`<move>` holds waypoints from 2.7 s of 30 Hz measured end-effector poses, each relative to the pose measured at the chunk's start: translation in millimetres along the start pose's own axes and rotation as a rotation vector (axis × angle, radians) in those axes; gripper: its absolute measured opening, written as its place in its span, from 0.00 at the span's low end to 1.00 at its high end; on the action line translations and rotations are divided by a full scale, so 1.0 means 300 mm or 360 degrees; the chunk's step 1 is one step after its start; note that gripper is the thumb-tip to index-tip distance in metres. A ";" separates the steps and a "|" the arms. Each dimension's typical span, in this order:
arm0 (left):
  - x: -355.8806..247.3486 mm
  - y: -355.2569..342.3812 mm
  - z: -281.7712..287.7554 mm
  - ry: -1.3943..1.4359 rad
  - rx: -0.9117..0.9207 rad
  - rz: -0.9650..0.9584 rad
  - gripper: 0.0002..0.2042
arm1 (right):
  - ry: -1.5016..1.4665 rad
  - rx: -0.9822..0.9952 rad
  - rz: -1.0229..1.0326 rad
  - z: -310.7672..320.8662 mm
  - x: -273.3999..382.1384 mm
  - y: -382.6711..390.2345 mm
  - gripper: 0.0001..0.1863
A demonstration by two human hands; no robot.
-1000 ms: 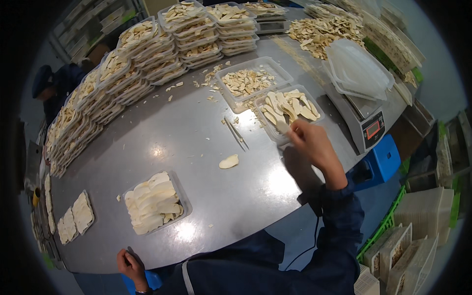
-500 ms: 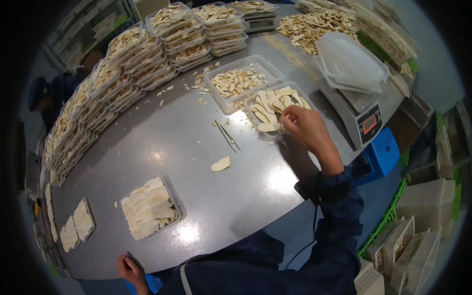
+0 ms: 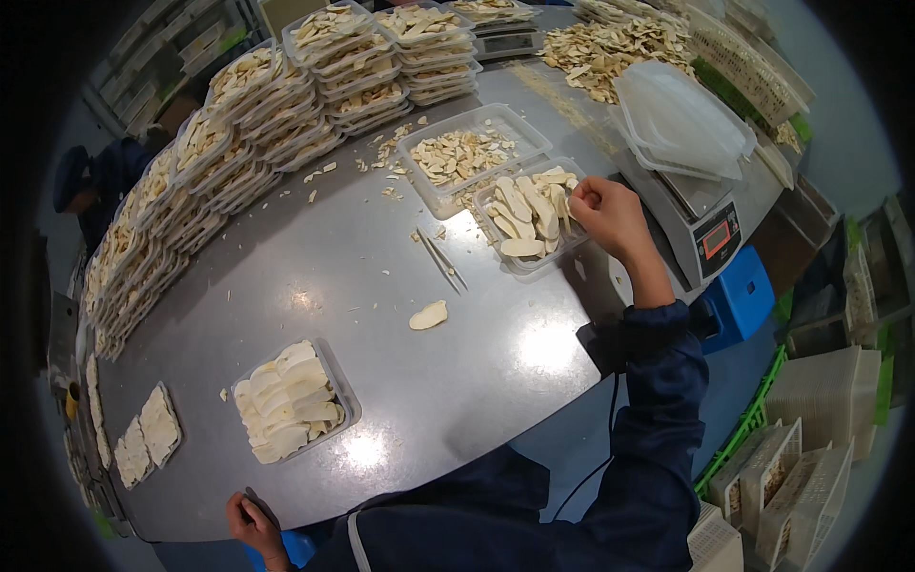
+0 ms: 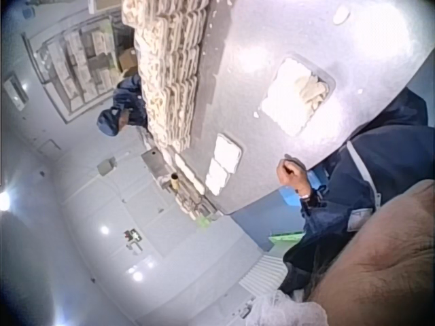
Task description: The person sorts and arranges sliced pieces of food into plastic containers, using tweezers to adjust their position and move smaller pieces into a separate tray.
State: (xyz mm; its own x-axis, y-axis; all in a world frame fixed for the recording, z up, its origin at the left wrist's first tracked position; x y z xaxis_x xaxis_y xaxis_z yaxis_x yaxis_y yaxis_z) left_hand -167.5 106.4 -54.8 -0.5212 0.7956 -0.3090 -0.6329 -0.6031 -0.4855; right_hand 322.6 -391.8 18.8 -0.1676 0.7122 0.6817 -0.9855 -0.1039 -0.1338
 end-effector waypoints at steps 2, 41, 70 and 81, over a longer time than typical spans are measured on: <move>0.005 0.002 -0.002 0.0004 0.0025 0.0015 0.08 | -0.0228 -0.0031 0.0079 0.001 -0.018 0.006 0.11; -0.069 -0.024 0.025 0.0093 -0.0221 -0.0165 0.04 | -0.0231 0.1053 0.0671 -0.388 0.507 0.550 0.24; -0.065 -0.034 0.043 0.0140 -0.0328 -0.0249 0.05 | 0.0155 0.0893 0.1399 -0.662 0.865 0.625 0.15; -0.060 -0.033 0.045 0.0138 -0.0324 -0.0264 0.06 | 0.0189 0.0792 0.1415 -0.605 0.880 0.612 0.11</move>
State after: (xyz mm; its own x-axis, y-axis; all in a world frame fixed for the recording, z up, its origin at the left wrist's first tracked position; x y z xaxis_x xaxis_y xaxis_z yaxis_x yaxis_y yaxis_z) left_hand -159.4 97.2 -33.4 -0.3634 0.8899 -0.2759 -0.5731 -0.4470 -0.6869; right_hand 101.9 -96.7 43.7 -0.8655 0.2986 0.4022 -0.4092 -0.8846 -0.2238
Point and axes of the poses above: each hand's wrist, its own y-axis away from the middle knuckle, its own z-axis out of the back of the hand, x = y × z, the point moved 4 cm from there along -y, towards the middle knuckle, and after that the axes turned 9 degrees about -y, right-handed, at the moved point
